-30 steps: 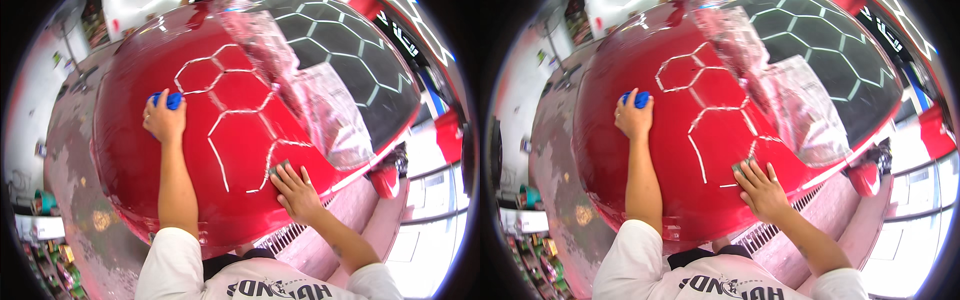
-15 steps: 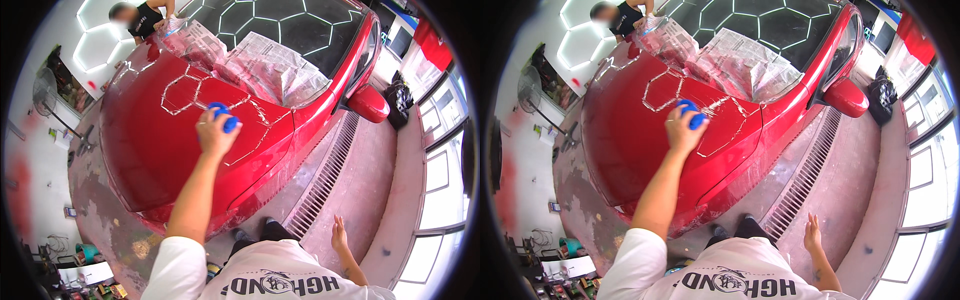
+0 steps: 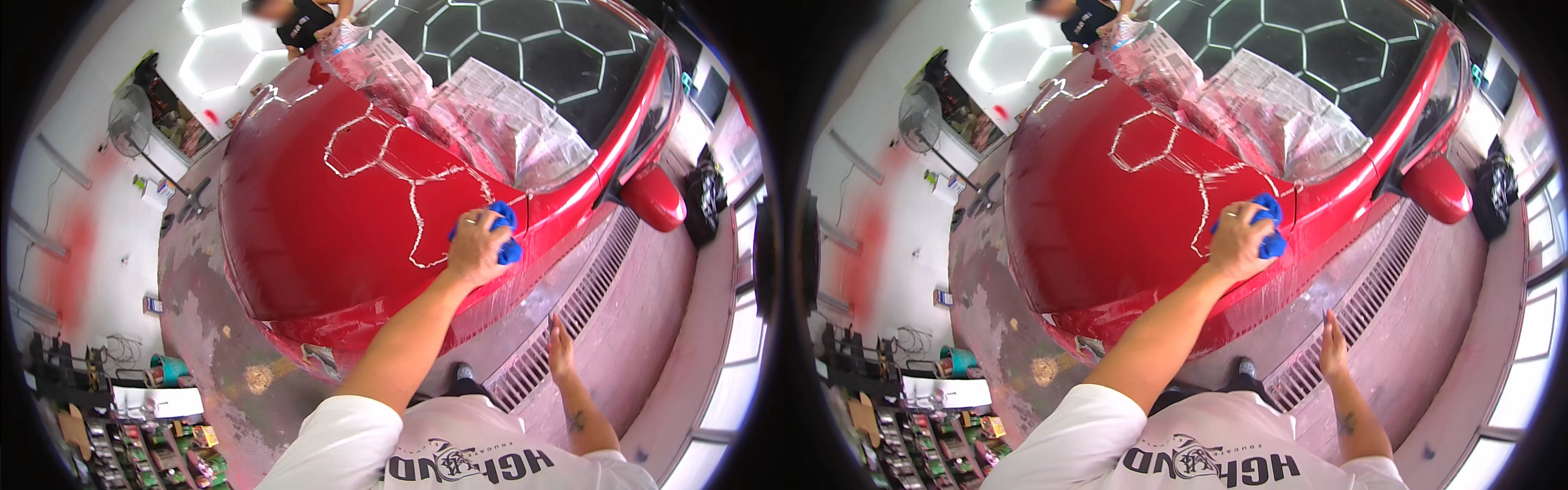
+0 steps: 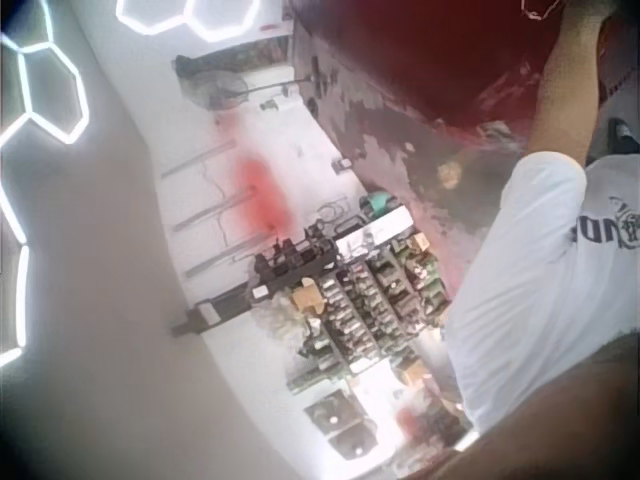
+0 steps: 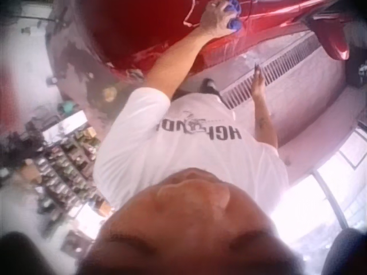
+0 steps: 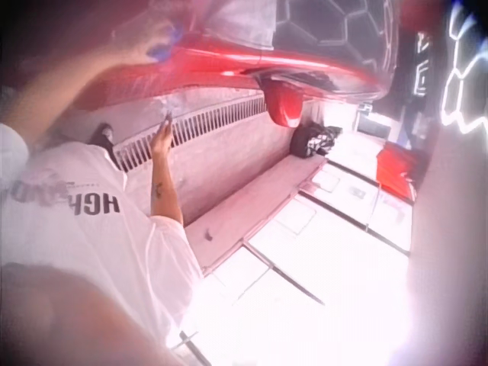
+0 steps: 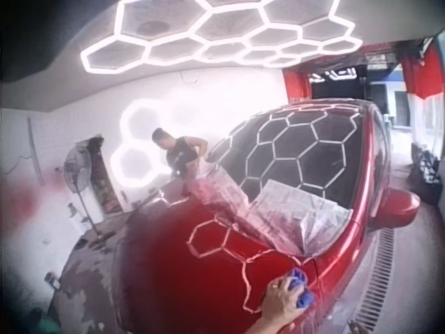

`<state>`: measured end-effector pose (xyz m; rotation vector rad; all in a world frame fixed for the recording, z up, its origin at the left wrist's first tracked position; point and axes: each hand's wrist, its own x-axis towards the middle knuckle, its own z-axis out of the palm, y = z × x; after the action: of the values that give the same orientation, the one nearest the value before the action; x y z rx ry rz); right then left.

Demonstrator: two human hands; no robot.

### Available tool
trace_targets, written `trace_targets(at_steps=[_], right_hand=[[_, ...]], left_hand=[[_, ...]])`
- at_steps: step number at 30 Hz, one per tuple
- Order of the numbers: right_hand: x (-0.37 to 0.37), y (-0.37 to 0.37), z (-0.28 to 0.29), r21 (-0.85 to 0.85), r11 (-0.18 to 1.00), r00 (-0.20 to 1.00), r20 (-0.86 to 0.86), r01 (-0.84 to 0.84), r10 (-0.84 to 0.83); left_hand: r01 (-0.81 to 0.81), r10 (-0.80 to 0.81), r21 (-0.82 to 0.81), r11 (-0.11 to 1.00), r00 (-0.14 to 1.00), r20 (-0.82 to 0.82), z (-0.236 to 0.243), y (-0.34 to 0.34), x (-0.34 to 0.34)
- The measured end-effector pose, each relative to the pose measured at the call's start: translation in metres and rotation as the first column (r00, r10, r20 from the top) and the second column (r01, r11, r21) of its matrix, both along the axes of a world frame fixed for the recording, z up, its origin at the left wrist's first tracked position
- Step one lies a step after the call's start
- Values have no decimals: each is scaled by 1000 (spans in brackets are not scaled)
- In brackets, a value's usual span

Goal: The person applies a protective film to the hood of a red car. They use a blue cloth and a squeegee to smooth the film, remove air bubbles, and wipe the surface, while another person assists in the background.

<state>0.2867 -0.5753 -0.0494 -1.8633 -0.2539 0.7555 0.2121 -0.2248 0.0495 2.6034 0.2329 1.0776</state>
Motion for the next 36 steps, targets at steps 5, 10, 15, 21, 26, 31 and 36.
trace_targets(at_steps=[5, 10, 15, 21, 26, 31, 36], right_hand=[[11, 59, 19, 317, 946, 964, 264, -69, -18], [-19, 168, 113, 154, 981, 750, 662, -116, -15], [-10, 236, 113, -355, 925, 451, 853, 134, 262], [-228, 302, 36, -550, 822, 310, 815, 149, 489], [-189, 306, 79, -525, 792, 481, 806, 311, 345], [-107, 294, 84, -364, 837, 546, 832, 408, 95], [-229, 308, 52, -392, 891, 575, 793, 228, 201]], left_hand=[[-179, 179, -40, 983, 984, -15, -10, 44, -94], [-337, 338, 27, 941, 940, -49, -35, 139, -213], [-408, 409, 32, 912, 912, -29, -68, 196, -302], [-388, 384, 82, 918, 922, 54, -77, 215, -335], [-362, 358, 69, 930, 931, 68, -78, 221, -342], [-356, 354, 32, 934, 934, 40, -79, 211, -326], [-367, 366, 54, 929, 930, 25, -77, 221, -340]])
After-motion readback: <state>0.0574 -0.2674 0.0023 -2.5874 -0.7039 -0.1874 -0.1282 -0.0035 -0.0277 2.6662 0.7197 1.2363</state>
